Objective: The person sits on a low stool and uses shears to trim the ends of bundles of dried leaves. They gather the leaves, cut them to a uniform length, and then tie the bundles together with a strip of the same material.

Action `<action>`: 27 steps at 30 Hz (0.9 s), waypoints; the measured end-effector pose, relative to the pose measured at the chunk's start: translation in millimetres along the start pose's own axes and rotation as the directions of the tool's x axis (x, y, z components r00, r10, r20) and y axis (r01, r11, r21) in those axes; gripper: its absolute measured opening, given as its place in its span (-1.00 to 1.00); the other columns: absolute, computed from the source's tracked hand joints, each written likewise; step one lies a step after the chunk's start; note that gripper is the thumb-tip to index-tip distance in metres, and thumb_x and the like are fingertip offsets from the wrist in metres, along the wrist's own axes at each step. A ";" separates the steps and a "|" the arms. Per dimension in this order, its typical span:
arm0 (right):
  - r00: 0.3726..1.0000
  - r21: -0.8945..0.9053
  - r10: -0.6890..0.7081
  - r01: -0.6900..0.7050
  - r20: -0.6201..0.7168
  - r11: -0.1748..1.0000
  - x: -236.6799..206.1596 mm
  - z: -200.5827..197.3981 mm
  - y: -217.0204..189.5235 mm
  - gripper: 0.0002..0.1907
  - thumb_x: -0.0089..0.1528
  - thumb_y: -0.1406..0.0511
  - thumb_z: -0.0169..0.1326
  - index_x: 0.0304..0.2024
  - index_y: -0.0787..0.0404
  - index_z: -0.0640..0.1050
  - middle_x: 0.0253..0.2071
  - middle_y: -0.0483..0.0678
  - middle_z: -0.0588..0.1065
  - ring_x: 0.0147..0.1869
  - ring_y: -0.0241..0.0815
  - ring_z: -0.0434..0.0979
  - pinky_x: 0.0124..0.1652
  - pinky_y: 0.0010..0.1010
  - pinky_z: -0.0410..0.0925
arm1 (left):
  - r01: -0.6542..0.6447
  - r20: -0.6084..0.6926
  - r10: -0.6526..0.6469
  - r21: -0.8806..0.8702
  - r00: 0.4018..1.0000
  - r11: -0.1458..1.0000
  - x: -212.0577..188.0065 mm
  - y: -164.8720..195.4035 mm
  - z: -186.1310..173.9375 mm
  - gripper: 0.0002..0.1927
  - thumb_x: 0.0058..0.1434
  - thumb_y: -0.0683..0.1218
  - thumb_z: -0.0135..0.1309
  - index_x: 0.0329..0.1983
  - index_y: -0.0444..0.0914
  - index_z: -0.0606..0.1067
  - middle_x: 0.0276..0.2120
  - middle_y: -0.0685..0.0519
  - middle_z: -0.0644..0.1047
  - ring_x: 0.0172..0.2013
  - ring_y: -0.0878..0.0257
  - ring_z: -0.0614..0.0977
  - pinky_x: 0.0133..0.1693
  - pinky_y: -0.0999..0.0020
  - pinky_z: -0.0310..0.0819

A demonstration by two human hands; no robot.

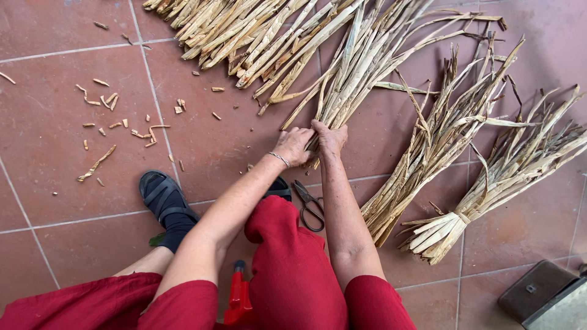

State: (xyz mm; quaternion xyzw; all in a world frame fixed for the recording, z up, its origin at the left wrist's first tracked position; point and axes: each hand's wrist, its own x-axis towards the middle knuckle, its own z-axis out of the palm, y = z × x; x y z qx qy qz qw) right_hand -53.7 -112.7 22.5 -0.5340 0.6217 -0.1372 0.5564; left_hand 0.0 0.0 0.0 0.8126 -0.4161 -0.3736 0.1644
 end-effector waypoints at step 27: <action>0.759 0.429 -0.129 -0.211 0.639 0.878 -35.3 -25.3 19.2 -0.47 0.22 0.32 0.16 0.25 0.21 0.40 0.07 -0.10 0.50 0.08 -0.31 0.50 0.10 -0.36 0.38 | 0.420 0.232 -0.350 -0.468 0.907 0.777 42.1 14.9 -62.2 0.25 -0.47 0.36 0.51 0.20 -0.44 0.35 0.14 -0.29 0.46 0.17 -0.03 0.54 0.15 0.16 0.50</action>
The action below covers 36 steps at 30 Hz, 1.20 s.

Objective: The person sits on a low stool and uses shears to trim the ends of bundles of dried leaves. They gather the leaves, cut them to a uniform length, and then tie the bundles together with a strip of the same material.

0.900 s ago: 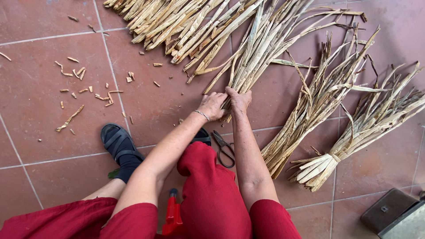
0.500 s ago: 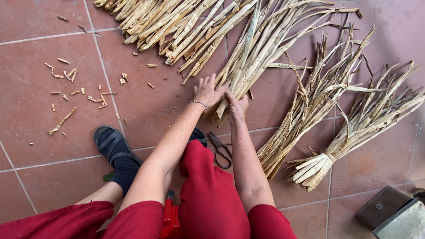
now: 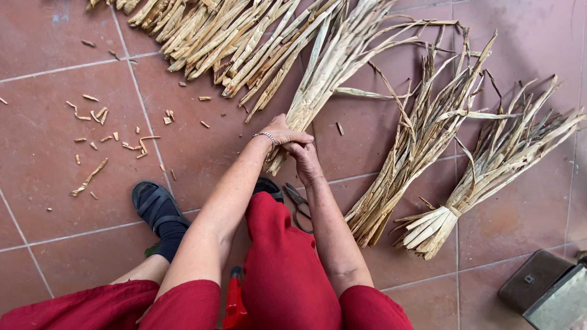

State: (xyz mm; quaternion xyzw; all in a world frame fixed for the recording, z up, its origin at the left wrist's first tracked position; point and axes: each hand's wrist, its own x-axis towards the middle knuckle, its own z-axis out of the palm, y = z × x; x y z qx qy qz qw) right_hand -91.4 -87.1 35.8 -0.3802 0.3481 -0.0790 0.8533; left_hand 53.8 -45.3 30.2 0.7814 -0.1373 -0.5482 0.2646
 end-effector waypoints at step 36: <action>0.962 0.482 -0.256 0.269 -0.094 0.834 -6.2 -12.0 -56.7 -0.34 0.17 0.42 0.31 0.27 0.21 0.33 -0.29 -0.05 0.49 -0.23 -0.16 0.55 -0.12 -0.23 0.49 | -0.173 0.021 0.215 0.676 0.976 0.717 -195.8 -39.8 -17.2 0.40 -0.25 0.22 0.52 0.51 0.00 -0.17 0.39 -0.18 0.21 0.40 -0.12 0.18 0.30 -0.49 -0.23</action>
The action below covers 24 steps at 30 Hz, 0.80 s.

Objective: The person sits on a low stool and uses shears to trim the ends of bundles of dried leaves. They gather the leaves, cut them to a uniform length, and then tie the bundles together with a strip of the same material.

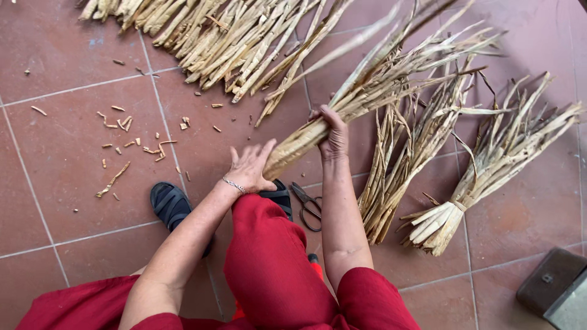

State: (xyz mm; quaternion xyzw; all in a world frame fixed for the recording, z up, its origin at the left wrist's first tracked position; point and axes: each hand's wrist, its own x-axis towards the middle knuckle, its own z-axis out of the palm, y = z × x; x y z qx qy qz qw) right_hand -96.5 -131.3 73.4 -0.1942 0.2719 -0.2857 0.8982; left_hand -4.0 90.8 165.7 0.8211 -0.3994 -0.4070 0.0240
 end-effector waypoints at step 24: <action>0.936 -0.747 0.164 -0.348 -0.312 0.567 -26.2 -129.2 -144.2 0.00 0.16 -0.05 0.27 0.53 0.06 0.13 0.52 -0.01 0.18 0.48 0.01 0.30 0.32 0.17 0.14 | -0.199 -0.191 0.148 -0.279 0.970 0.939 76.2 53.9 -84.5 -0.33 -0.03 -0.19 0.25 0.21 -0.04 0.39 -0.10 -0.15 0.61 -0.08 -0.10 0.64 -0.04 0.03 0.53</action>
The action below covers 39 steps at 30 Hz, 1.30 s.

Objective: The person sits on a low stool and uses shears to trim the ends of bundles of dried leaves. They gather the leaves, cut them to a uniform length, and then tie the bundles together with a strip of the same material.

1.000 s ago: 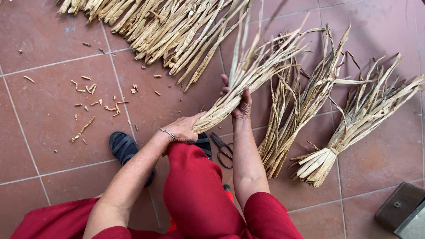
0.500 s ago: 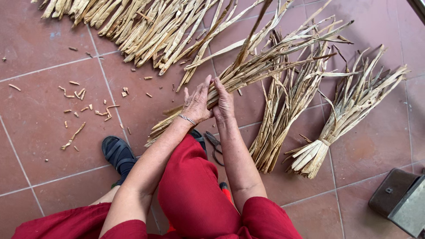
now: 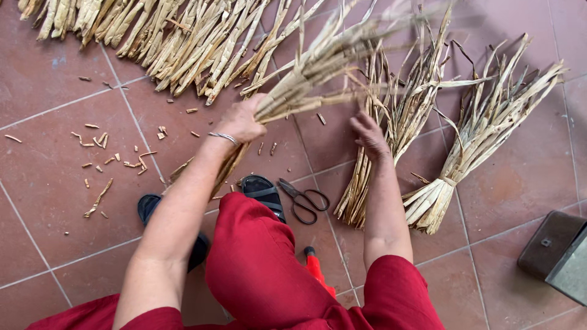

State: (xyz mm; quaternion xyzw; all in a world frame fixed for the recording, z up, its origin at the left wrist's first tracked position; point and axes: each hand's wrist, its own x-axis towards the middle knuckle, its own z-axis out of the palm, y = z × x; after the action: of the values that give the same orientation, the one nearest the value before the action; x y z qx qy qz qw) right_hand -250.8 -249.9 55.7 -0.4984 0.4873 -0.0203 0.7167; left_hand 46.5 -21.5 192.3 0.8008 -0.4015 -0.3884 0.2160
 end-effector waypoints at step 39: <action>0.424 0.256 -0.603 0.633 0.676 0.731 -343.5 444.8 -153.8 -0.50 0.22 0.32 0.39 0.12 0.35 0.48 0.04 0.02 0.57 0.19 -0.19 0.59 0.23 -0.29 0.49 | -0.432 -0.918 0.064 -0.122 0.391 0.893 -366.6 -62.6 -48.1 0.04 0.12 0.02 0.50 0.47 -0.20 0.04 0.19 -0.14 0.53 0.17 0.05 0.62 0.12 0.18 0.61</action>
State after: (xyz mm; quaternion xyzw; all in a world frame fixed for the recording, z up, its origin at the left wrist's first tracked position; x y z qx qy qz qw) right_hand -40.9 158.7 414.2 -0.6203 -0.0525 -0.0750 0.7790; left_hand -23.3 313.9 344.7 0.7607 -0.2675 0.0709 0.5872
